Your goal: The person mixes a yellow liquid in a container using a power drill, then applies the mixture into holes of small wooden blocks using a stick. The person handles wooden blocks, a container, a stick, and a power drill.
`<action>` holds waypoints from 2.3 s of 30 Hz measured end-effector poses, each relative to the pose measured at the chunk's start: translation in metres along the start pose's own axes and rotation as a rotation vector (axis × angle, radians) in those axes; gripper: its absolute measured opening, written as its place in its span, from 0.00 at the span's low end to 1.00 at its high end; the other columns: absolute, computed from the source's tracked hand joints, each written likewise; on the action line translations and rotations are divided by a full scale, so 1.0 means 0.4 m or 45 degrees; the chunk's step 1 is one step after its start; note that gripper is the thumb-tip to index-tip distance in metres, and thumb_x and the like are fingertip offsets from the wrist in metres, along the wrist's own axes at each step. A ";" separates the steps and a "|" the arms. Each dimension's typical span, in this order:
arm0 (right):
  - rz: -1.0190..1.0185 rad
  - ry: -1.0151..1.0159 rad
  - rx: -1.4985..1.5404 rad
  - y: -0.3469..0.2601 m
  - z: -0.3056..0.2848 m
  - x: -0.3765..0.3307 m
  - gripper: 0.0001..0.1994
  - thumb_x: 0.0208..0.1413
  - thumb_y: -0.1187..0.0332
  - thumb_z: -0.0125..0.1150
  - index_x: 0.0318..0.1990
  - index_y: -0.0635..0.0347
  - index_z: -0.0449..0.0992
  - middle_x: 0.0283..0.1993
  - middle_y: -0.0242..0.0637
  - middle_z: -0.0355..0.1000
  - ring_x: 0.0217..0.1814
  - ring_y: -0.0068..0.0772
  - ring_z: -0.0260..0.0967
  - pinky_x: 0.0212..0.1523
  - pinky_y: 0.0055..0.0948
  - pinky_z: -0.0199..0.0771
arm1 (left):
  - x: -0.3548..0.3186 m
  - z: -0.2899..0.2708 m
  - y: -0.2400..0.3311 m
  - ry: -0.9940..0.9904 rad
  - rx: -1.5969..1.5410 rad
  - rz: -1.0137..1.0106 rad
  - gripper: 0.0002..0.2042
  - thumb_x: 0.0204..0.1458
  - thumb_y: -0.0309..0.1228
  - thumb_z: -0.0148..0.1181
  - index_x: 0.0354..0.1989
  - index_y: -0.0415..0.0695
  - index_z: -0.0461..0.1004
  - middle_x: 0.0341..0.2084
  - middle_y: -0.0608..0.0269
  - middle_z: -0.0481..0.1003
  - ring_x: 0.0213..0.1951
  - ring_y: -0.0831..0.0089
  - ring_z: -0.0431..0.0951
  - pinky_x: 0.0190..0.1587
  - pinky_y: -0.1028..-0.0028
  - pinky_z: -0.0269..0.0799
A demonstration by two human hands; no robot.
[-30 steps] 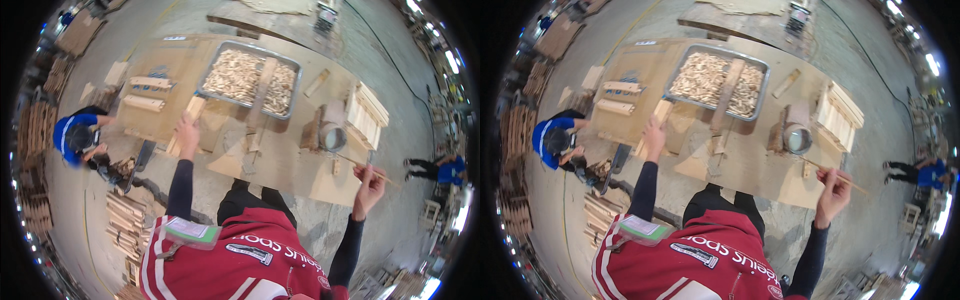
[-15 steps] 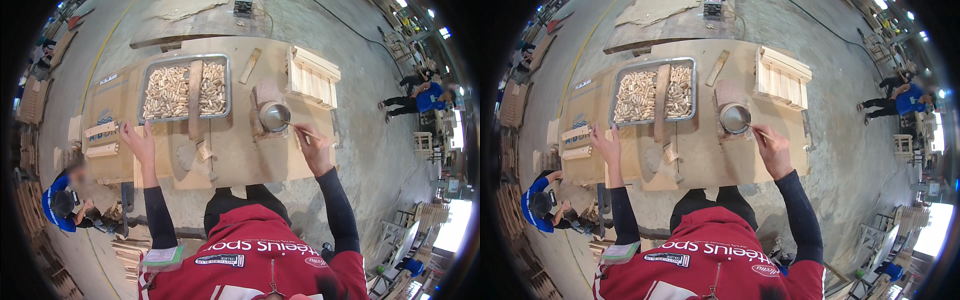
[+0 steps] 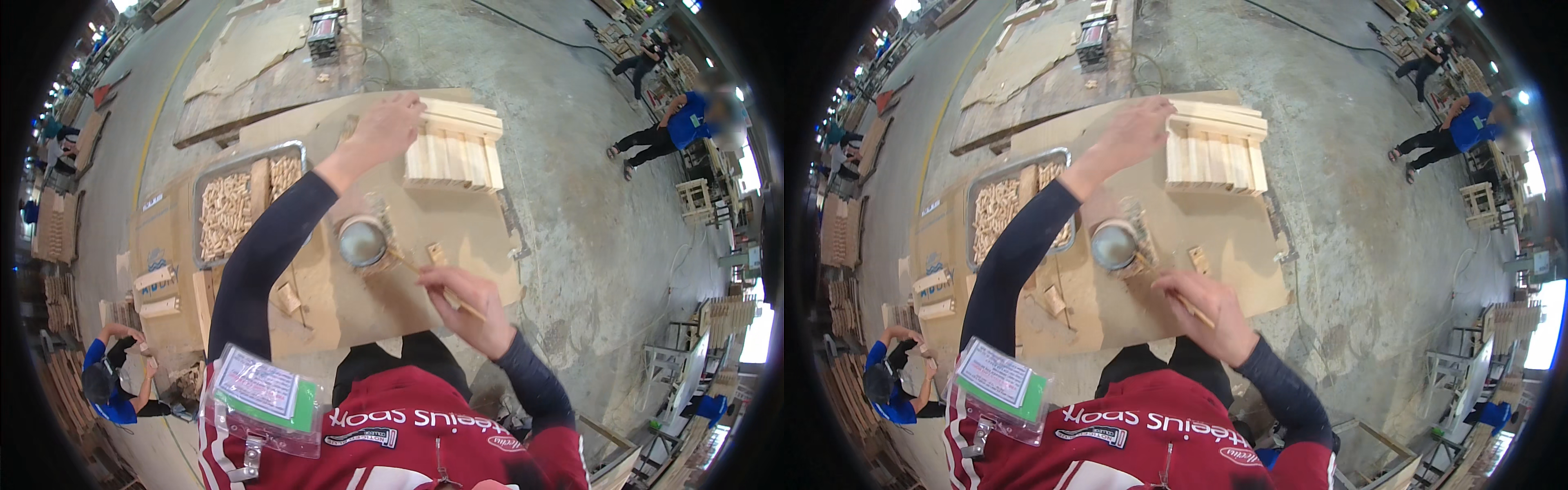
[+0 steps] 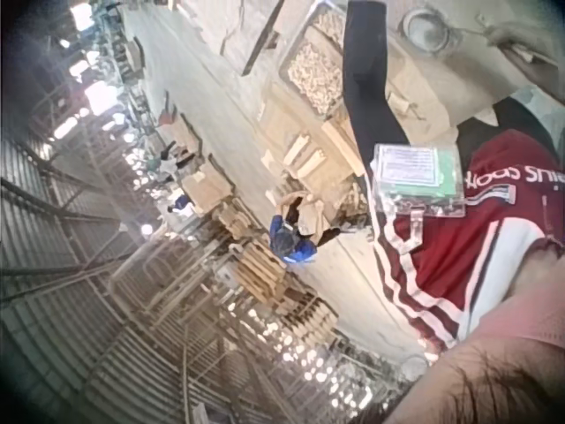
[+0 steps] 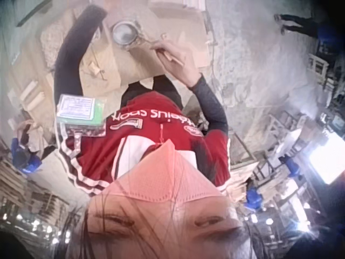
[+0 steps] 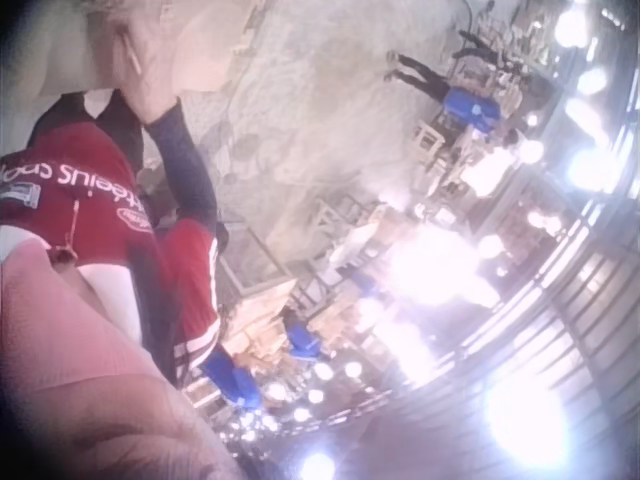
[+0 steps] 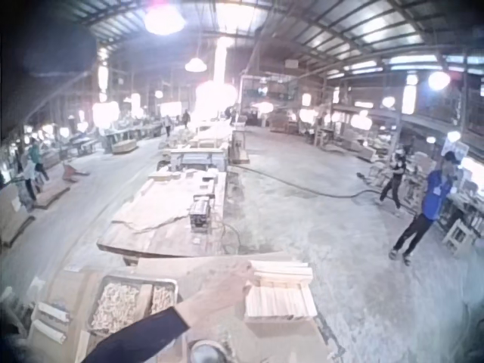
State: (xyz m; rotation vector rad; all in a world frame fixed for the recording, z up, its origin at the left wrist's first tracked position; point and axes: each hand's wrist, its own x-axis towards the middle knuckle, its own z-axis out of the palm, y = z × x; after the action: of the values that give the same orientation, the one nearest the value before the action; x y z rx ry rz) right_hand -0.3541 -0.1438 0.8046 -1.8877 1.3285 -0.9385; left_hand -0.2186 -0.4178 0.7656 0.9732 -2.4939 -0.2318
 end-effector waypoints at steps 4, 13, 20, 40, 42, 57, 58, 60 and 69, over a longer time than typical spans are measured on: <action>0.129 0.158 0.242 0.057 -0.026 -0.062 0.12 0.52 0.81 0.60 0.43 0.59 0.79 0.48 0.43 0.78 0.49 0.41 0.78 0.49 0.32 0.78 | 0.203 0.199 -0.024 -0.412 0.348 0.048 0.19 0.49 0.29 0.61 0.51 0.40 0.72 0.50 0.52 0.71 0.54 0.55 0.73 0.54 0.57 0.70; 0.389 0.375 0.463 0.176 -0.075 -0.161 0.10 0.53 0.83 0.60 0.40 0.61 0.81 0.46 0.43 0.80 0.45 0.32 0.80 0.47 0.26 0.78 | 0.351 0.503 0.015 -0.067 0.530 0.027 0.31 0.41 0.31 0.71 0.57 0.43 0.66 0.52 0.53 0.69 0.58 0.53 0.70 0.53 0.55 0.70; 0.462 0.462 0.489 0.218 -0.103 -0.189 0.07 0.55 0.82 0.61 0.40 0.64 0.81 0.44 0.41 0.80 0.44 0.29 0.79 0.46 0.25 0.78 | 0.377 0.485 0.101 -0.789 0.545 0.016 0.33 0.29 0.35 0.74 0.51 0.44 0.74 0.51 0.50 0.71 0.56 0.54 0.72 0.52 0.54 0.71; 0.269 0.433 0.662 0.065 0.051 -0.063 0.06 0.63 0.74 0.57 0.43 0.68 0.78 0.36 0.41 0.80 0.41 0.27 0.79 0.44 0.25 0.78 | -0.414 -0.400 0.220 0.672 -1.475 -0.285 0.19 0.43 0.23 0.72 0.44 0.39 0.74 0.33 0.63 0.78 0.37 0.77 0.79 0.40 0.73 0.78; 0.249 0.347 0.533 0.059 0.083 -0.037 0.07 0.62 0.74 0.58 0.43 0.67 0.79 0.36 0.40 0.80 0.41 0.27 0.79 0.44 0.24 0.78 | -0.558 -0.341 0.211 0.735 -1.302 -0.172 0.19 0.42 0.21 0.72 0.42 0.41 0.72 0.32 0.66 0.75 0.34 0.78 0.77 0.38 0.75 0.77; 0.002 0.163 -0.149 0.075 0.214 0.055 0.04 0.54 0.73 0.67 0.36 0.61 0.80 0.32 0.41 0.79 0.32 0.36 0.79 0.32 0.28 0.75 | -0.886 0.018 0.254 0.724 -0.874 -0.749 0.14 0.43 0.22 0.70 0.39 0.39 0.75 0.30 0.68 0.78 0.33 0.82 0.78 0.36 0.79 0.74; -0.003 0.156 -0.124 0.073 0.220 0.052 0.04 0.54 0.73 0.67 0.36 0.61 0.80 0.32 0.41 0.79 0.32 0.36 0.79 0.32 0.28 0.75 | -0.886 0.009 0.255 0.685 -0.946 -0.798 0.14 0.43 0.22 0.70 0.39 0.40 0.74 0.29 0.68 0.78 0.33 0.82 0.78 0.36 0.79 0.74; -0.007 0.150 -0.079 0.075 0.229 0.039 0.04 0.54 0.73 0.67 0.36 0.61 0.80 0.32 0.41 0.79 0.32 0.35 0.78 0.32 0.28 0.75 | -0.871 -0.022 0.269 0.595 -1.095 -0.887 0.14 0.43 0.22 0.69 0.39 0.40 0.74 0.29 0.68 0.78 0.32 0.83 0.78 0.36 0.80 0.73; 0.258 0.250 0.453 0.089 0.269 0.024 0.07 0.60 0.73 0.63 0.42 0.69 0.78 0.42 0.42 0.80 0.44 0.30 0.79 0.46 0.24 0.79 | -0.860 -0.097 0.271 0.617 -1.162 -0.842 0.14 0.43 0.23 0.69 0.39 0.40 0.74 0.27 0.69 0.78 0.30 0.83 0.78 0.34 0.79 0.74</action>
State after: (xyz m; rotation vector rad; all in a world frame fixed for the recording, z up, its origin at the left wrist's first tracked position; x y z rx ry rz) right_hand -0.2797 -0.1525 0.7188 -1.3952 1.3321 -1.1876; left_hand -0.0420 -0.1050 0.7137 1.1812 -1.3040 -1.0710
